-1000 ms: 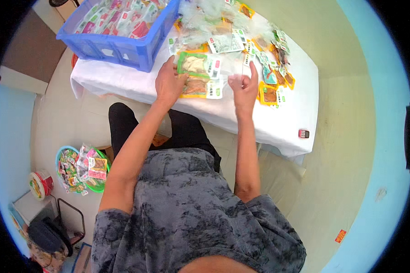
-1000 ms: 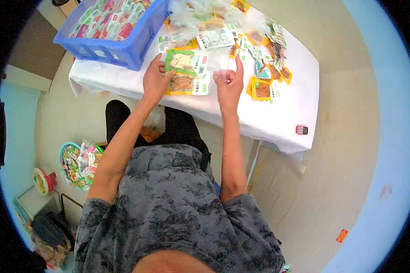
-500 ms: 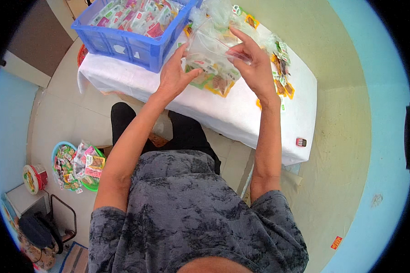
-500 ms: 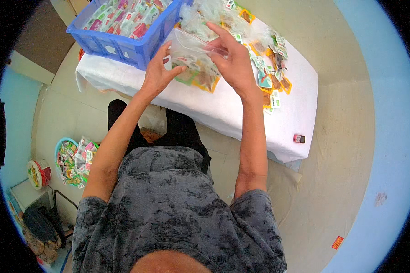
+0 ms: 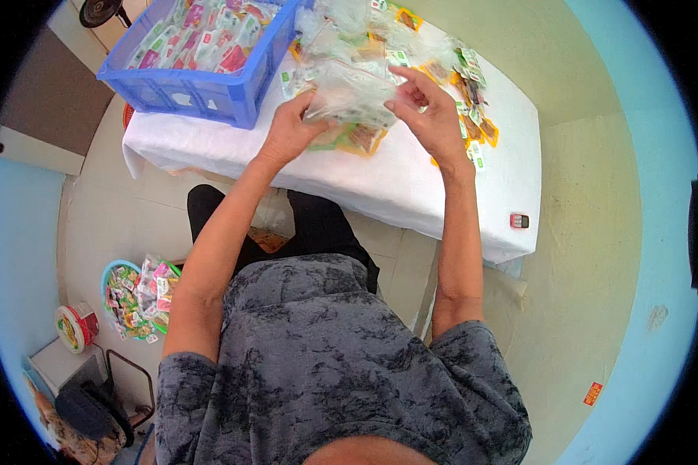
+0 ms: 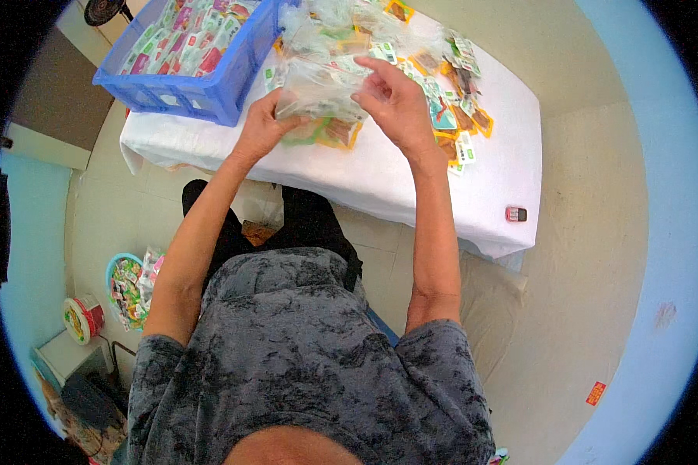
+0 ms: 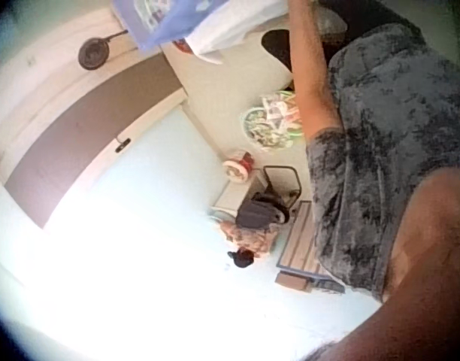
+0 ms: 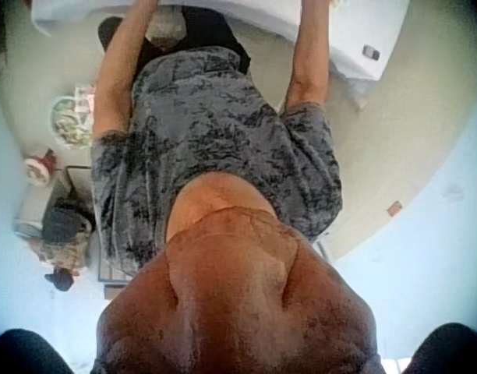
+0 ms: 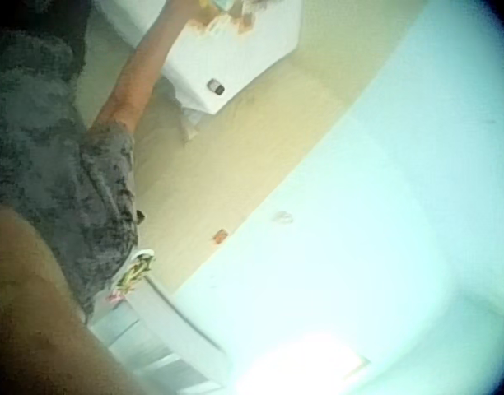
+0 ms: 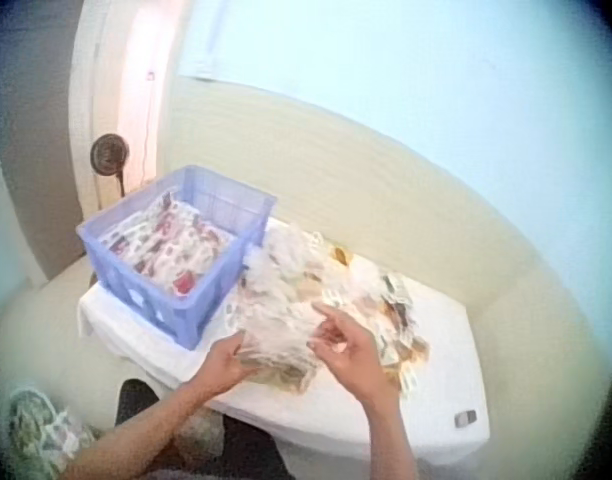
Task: The person stands at a table covered with a white cloth and sorts small, individually wrapped snack packets. They pick up packets from a pile on the table, place them into clear plastic bags, and then transfer the filled bags into a blue plastic crate. The process is repetitive, involving continuous picking, bagging, and placing of the snack items.
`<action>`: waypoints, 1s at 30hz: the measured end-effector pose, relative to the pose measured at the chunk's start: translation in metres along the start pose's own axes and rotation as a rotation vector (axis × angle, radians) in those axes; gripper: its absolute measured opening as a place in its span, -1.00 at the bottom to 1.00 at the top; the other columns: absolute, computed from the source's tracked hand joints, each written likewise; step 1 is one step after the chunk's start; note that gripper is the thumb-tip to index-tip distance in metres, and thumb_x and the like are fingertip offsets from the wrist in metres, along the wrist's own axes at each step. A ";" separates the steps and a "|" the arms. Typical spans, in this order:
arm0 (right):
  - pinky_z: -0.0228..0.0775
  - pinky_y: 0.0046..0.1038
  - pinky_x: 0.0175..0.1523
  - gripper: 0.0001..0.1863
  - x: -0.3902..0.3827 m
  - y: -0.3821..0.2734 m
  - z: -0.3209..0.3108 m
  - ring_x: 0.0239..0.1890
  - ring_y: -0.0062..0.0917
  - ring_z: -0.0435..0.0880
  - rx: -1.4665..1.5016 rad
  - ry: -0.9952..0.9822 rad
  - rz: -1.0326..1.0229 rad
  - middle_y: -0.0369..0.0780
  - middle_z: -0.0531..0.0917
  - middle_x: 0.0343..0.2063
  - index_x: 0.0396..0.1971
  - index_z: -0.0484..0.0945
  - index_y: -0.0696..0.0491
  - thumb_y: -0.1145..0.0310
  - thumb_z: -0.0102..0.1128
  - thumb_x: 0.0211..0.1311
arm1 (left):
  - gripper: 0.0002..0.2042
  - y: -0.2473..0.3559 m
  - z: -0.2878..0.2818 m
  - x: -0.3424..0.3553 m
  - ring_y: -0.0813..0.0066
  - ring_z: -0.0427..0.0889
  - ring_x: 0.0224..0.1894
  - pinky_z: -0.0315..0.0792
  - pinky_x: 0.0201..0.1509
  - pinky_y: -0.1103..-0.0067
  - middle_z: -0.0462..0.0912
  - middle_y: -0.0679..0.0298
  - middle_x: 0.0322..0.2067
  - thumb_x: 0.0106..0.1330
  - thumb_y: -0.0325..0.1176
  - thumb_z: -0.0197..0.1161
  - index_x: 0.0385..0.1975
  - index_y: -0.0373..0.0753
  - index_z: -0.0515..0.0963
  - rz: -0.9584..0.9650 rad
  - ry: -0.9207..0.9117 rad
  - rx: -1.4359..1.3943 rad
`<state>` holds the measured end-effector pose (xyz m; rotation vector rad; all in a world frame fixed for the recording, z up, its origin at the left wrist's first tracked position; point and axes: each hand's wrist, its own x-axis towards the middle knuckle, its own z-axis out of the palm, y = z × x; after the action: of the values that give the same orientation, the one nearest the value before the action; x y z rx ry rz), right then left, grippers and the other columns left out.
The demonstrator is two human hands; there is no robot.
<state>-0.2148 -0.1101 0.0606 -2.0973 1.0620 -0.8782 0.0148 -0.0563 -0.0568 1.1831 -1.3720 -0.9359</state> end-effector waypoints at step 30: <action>0.47 -0.45 0.09 -0.45 -0.061 0.027 0.071 -0.06 -0.58 0.64 0.449 -0.089 0.430 -0.21 0.71 -0.11 0.11 0.54 0.18 0.26 0.45 0.16 | -0.71 0.003 -0.022 -0.001 0.39 0.65 0.07 0.53 0.18 0.39 0.67 0.21 -0.02 0.44 -0.42 0.17 0.10 -0.31 0.50 -0.375 -0.002 -0.791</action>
<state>-0.1990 -0.0557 -0.0185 -1.4534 1.0928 -0.7181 0.0362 -0.0535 -0.0509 0.8160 -0.6517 -1.5559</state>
